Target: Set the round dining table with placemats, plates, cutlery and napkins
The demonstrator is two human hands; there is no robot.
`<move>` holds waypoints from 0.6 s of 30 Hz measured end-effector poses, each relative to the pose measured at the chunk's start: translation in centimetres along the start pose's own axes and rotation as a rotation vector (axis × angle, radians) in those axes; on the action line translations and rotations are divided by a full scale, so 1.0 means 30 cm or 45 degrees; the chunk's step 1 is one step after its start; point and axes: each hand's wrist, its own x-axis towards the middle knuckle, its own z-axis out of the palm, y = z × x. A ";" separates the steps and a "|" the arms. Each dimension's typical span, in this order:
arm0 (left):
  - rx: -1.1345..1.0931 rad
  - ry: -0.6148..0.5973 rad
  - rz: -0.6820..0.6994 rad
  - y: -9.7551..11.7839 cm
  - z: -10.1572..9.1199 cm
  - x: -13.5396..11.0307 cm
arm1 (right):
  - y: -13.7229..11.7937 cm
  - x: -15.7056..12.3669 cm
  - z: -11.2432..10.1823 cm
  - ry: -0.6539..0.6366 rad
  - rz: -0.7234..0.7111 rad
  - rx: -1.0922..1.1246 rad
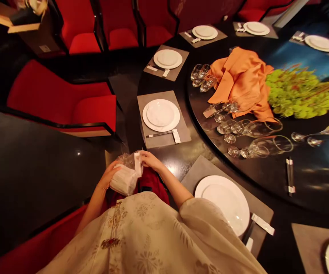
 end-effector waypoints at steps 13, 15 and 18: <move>0.011 0.182 -0.023 0.300 -0.289 0.513 | -0.216 0.152 -0.340 0.544 0.008 -0.012; 0.073 0.209 -0.021 0.332 -0.339 0.567 | -0.169 0.147 -0.431 0.676 0.045 -0.105; 0.148 0.197 -0.039 0.387 -0.390 0.648 | -0.072 0.189 -0.524 0.793 0.251 -0.234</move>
